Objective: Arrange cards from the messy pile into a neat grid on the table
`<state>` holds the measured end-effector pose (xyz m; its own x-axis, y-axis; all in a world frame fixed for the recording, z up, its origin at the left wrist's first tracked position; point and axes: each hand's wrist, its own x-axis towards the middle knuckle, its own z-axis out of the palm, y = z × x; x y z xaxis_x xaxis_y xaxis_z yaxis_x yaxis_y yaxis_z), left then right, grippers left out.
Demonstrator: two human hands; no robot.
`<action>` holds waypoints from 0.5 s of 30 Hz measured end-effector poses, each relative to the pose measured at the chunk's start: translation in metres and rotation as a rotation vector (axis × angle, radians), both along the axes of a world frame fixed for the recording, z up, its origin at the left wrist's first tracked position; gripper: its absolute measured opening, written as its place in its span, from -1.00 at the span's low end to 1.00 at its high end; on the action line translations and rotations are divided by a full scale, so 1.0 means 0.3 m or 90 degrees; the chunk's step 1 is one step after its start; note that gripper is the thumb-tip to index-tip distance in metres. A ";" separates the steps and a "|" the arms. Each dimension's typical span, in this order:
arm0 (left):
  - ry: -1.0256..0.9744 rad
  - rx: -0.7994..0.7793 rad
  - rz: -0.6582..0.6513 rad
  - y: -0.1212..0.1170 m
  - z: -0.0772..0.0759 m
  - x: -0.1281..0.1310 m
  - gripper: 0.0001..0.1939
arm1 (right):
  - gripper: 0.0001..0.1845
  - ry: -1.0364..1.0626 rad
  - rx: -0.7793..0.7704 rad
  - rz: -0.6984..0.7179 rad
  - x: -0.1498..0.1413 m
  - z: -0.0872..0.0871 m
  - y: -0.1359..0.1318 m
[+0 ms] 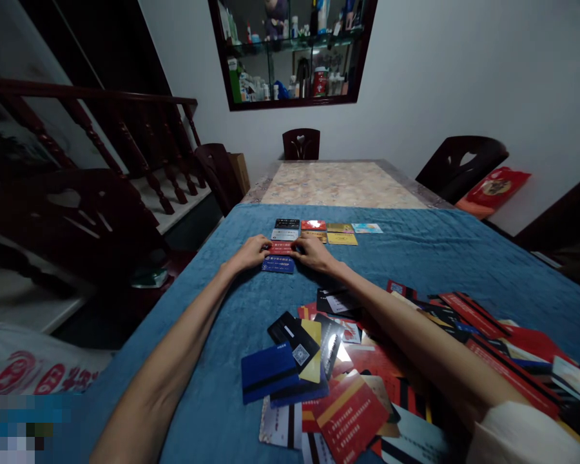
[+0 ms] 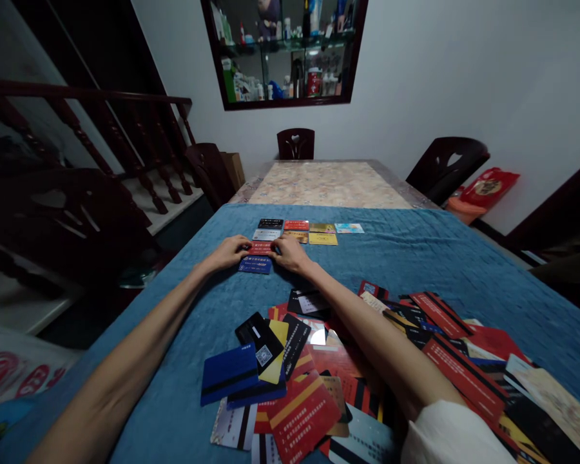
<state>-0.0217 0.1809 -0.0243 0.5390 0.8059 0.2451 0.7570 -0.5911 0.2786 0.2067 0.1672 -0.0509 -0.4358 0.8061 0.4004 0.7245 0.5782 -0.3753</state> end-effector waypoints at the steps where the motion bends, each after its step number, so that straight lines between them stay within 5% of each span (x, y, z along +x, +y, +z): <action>1: 0.001 -0.002 -0.003 -0.001 -0.001 0.001 -0.71 | -0.83 -0.005 -0.004 0.000 0.000 0.003 -0.001; 15: 0.016 0.022 0.015 0.007 -0.017 0.013 -0.74 | -0.79 -0.052 -0.035 -0.061 -0.023 0.031 -0.012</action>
